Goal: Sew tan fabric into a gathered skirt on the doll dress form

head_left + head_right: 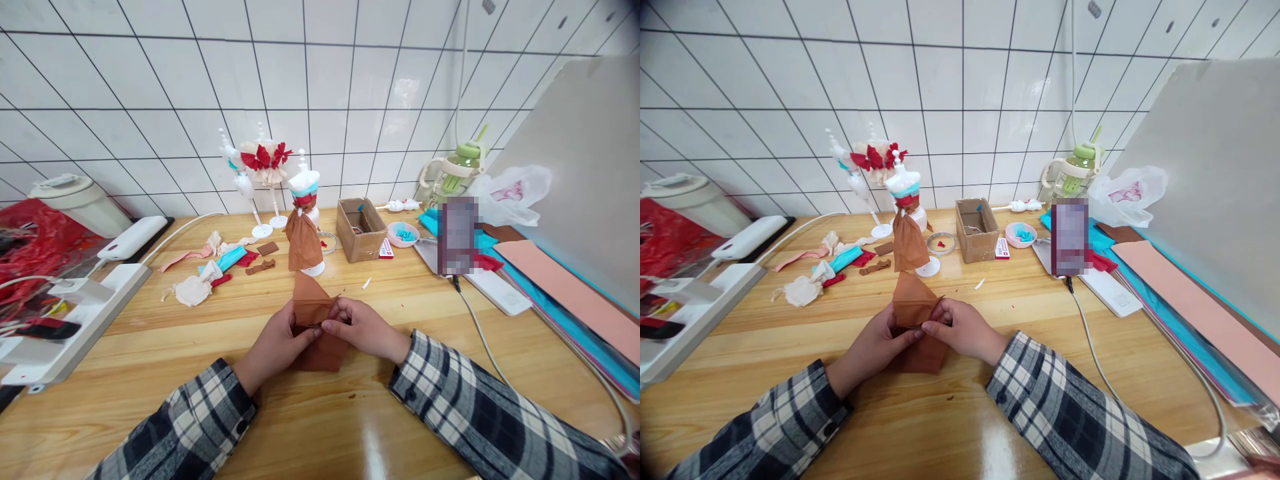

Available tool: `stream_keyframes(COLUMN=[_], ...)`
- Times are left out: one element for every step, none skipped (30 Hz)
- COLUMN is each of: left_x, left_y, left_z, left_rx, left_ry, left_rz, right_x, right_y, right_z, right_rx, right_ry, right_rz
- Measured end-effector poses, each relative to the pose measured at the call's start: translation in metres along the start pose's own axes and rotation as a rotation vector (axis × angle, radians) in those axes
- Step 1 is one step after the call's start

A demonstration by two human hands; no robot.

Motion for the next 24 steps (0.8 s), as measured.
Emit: stream_keyframes(left_x=[0.0,0.001,0.002,0.005,0.008,0.011,0.015,0.017,0.019,0.02,0.019,0.019,0.019,0.019,0.018,0.018,0.018,0.018,0.017,0.017,0.016,0.015,0.014,0.013], left_y=[0.0,-0.001,-0.002,-0.002,-0.002,-0.002,-0.002,-0.002,-0.001,-0.001,0.0,0.001,0.001,0.001,0.001,0.001,0.001,0.0,0.0,0.0,-0.001,-0.001,-0.001,-0.001], left_z=[-0.001,-0.002,-0.003,-0.004,-0.004,-0.003,-0.002,0.0,0.001,0.002,0.004,0.004,0.005,0.004,0.004,0.003,0.002,0.001,0.0,-0.001,-0.001,-0.001,-0.001,0.0], left_rx=[-0.012,-0.028,-0.042,-0.05,-0.048,-0.037,-0.023,-0.008,0.002,0.007,0.007,0.006,0.007,0.009,0.01,0.014,0.019,0.025,0.03,0.034,0.038,0.041,0.042,0.043], left_ry=[-0.012,-0.023,-0.028,-0.024,-0.007,0.019,0.049,0.076,0.092,0.096,0.089,0.074,0.061,0.052,0.045,0.043,0.043,0.045,0.048,0.051,0.055,0.058,0.059,0.059], left_rz=[0.011,0.023,0.027,0.009,-0.026,-0.071,-0.118,-0.155,-0.172,-0.172,-0.162,-0.158,-0.159,-0.164,-0.168,-0.168,-0.163,-0.153,-0.142,-0.132,-0.125,-0.122,-0.119,-0.116], right_x=[0.0,0.001,0.002,0.004,0.005,0.007,0.009,0.01,0.011,0.011,0.011,0.011,0.01,0.01,0.009,0.009,0.008,0.008,0.007,0.007,0.006,0.005,0.004,0.003], right_y=[0.0,0.001,0.001,0.002,0.003,0.003,0.004,0.004,0.004,0.004,0.004,0.004,0.004,0.003,0.003,0.003,0.003,0.003,0.003,0.003,0.003,0.003,0.003,0.003], right_z=[0.0,0.0,0.001,0.001,0.002,0.002,0.003,0.003,0.003,0.003,0.003,0.003,0.003,0.003,0.003,0.003,0.004,0.004,0.004,0.004,0.004,0.004,0.004,0.003], right_rx=[-0.004,-0.008,-0.011,-0.013,-0.013,-0.01,-0.005,-0.002,-0.002,-0.008,-0.019,-0.033,-0.046,-0.055,-0.06,-0.063,-0.065,-0.063,-0.059,-0.053,-0.045,-0.037,-0.032,-0.031], right_ry=[0.004,0.005,0.002,-0.006,-0.016,-0.025,-0.03,-0.031,-0.029,-0.025,-0.018,-0.007,0.01,0.03,0.051,0.068,0.079,0.083,0.081,0.076,0.067,0.059,0.051,0.041], right_rz=[-0.006,-0.012,-0.021,-0.032,-0.046,-0.06,-0.074,-0.082,-0.083,-0.079,-0.07,-0.058,-0.045,-0.032,-0.021,-0.012,-0.004,0.001,0.002,-0.001,-0.007,-0.014,-0.022,-0.03])
Point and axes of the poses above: each hand's wrist, its own y-axis towards the middle knuckle, its own x-axis out of the back of the hand, z = x × y, the point moved 3 cm from there along y, towards the middle knuckle, and after that the axes turned 12 degrees about x, right-handed, at the moved point
